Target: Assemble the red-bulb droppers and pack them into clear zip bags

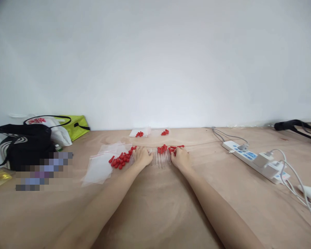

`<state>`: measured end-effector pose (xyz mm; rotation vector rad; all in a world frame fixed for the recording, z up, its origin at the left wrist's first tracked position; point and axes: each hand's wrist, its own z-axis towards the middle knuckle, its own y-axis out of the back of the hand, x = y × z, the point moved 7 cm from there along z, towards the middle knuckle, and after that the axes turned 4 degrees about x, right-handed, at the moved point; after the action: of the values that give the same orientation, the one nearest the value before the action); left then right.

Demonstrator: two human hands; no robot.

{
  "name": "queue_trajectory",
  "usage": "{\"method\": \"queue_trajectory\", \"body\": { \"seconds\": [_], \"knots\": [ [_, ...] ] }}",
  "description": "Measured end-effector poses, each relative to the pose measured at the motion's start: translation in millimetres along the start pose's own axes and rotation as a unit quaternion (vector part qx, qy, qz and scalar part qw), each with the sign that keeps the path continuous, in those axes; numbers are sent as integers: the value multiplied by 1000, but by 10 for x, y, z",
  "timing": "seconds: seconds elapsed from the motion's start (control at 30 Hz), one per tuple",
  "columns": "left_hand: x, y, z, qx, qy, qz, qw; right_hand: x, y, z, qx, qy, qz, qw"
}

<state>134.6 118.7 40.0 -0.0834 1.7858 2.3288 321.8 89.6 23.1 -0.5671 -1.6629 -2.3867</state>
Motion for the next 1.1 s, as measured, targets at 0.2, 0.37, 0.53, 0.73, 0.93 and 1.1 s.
{"method": "queue_trajectory", "body": {
  "seconds": [0.2,0.37,0.53,0.73,0.93,1.1],
  "knots": [
    [-50,-80,93,31,17,19,999,36,27,-99,-96,55,83,990],
    [-117,-55,106,50,13,18,999,142,50,-224,-142,131,169,966],
    [-73,148,-77,53,-48,-12,997,237,116,-355,-145,175,261,938],
    [199,288,-610,89,-194,-92,973,326,-80,-450,-27,134,460,877],
    [332,239,-862,47,-286,-201,936,521,-274,-581,65,104,507,853],
    [319,205,-838,16,-298,-202,933,697,-180,-692,82,199,354,910]
  ]
}}
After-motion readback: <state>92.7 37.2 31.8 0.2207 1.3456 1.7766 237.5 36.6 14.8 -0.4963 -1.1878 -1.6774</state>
